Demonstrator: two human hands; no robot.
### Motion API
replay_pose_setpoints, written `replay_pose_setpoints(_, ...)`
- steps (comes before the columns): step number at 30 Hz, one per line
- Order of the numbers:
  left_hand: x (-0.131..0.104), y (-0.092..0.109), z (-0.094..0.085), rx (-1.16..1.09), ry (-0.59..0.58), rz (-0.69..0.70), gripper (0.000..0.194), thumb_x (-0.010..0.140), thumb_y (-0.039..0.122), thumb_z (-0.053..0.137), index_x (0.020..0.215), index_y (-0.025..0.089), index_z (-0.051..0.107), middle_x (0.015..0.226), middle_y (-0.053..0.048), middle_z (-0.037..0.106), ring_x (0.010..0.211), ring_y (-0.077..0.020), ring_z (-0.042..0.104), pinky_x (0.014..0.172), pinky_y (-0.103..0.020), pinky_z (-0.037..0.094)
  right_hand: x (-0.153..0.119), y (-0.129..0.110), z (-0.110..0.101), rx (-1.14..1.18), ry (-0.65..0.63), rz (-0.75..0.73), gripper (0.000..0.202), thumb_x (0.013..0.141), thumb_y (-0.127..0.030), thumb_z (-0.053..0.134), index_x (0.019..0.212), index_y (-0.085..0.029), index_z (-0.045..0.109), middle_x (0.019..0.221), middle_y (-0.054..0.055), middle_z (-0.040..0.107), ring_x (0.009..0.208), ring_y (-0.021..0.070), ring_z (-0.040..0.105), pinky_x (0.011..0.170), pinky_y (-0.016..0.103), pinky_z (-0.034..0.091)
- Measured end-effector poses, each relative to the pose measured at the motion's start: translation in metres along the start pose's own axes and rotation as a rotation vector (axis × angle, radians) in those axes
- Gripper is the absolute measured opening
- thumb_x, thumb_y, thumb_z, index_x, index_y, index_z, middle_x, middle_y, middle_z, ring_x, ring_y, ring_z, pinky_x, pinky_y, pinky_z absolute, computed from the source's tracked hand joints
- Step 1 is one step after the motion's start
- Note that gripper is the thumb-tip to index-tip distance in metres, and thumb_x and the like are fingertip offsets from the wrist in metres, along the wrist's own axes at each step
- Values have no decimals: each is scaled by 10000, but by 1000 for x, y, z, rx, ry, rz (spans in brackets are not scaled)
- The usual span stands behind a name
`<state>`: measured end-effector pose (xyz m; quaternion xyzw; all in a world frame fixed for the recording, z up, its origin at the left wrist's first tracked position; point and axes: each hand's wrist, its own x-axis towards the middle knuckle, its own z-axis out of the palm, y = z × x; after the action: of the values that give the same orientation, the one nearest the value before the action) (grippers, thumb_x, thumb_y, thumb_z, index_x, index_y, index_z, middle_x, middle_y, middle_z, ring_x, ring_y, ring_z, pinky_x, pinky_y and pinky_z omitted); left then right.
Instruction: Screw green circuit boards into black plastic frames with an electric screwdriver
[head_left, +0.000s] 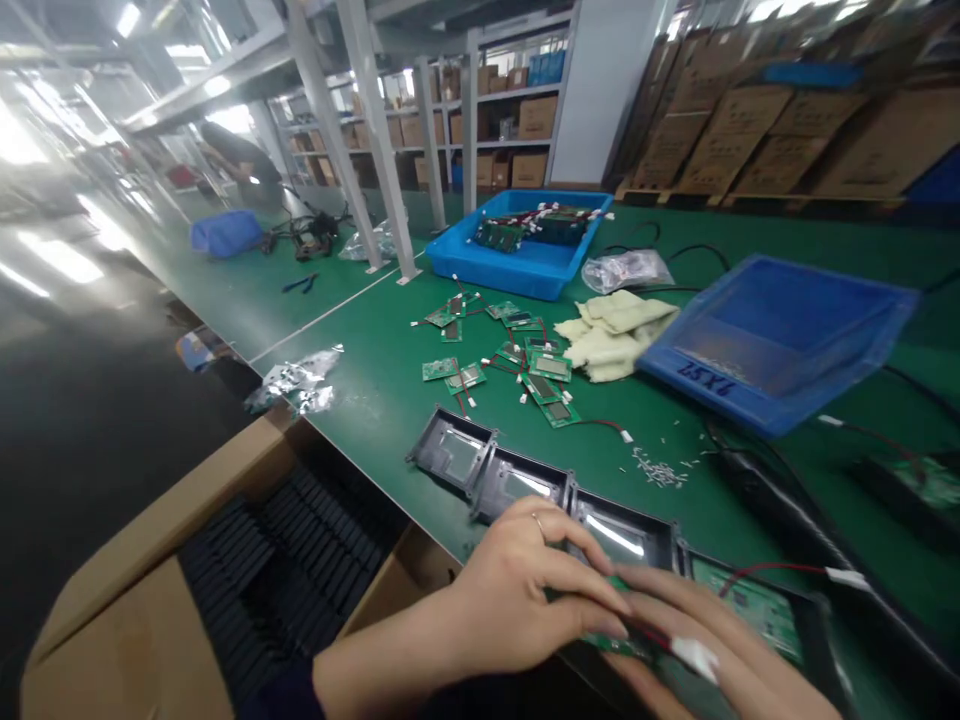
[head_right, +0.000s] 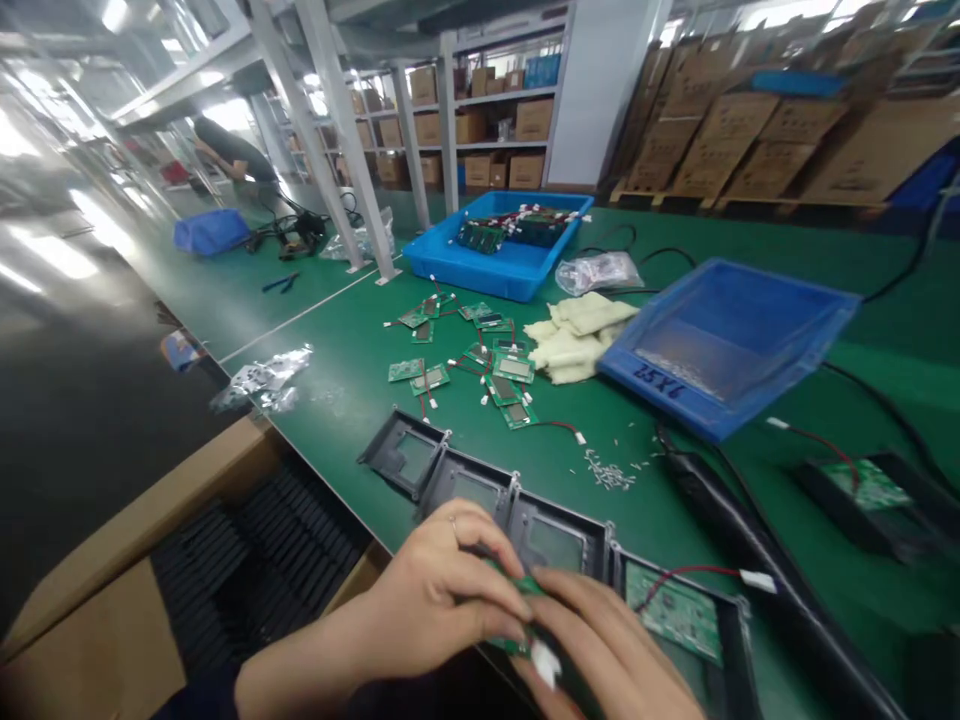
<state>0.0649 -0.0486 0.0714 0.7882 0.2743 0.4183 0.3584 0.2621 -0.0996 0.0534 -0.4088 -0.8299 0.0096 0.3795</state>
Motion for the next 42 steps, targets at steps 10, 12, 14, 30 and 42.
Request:
replay_pose_setpoints(10,-22,-35,22,491,288,148,162,964,139,540,1021,181,686,926,-68,713,877,-198,648,856,-366,546,2,27,-15,-315,-69,194,207,990,-284,513,1071,-157,655,1085,126,716,992,274,689,850,436,609)
replay_pose_setpoints(12,-27,-41,29,517,214,174,155,955,139,539,964,180,689,937,-73,716,886,-211,651,868,-392,547,4,30,-8,-339,-155,147,186,970,-196,505,1055,-147,663,1087,132,718,996,276,681,854,440,606)
replay_pose_setpoints(14,-29,-43,35,539,163,174,164,948,137,531,939,176,690,967,-86,719,908,-227,652,874,-414,552,8,30,0,-365,-224,130,183,934,-122,516,1021,-136,676,1091,141,717,978,277,681,830,431,610)
replay_pose_setpoints(30,-29,-43,39,565,156,155,177,937,135,517,902,180,684,956,-85,729,884,-239,664,830,-394,574,13,30,6,-345,-282,201,79,816,-135,735,890,-151,711,949,85,723,893,291,623,774,429,565)
replay_pose_setpoints(42,-32,-44,39,583,222,200,177,905,122,529,917,199,688,979,-79,757,903,-235,692,874,-401,562,136,86,8,-321,-547,460,170,966,-264,599,1058,-159,697,1085,101,716,1058,237,652,956,380,511)
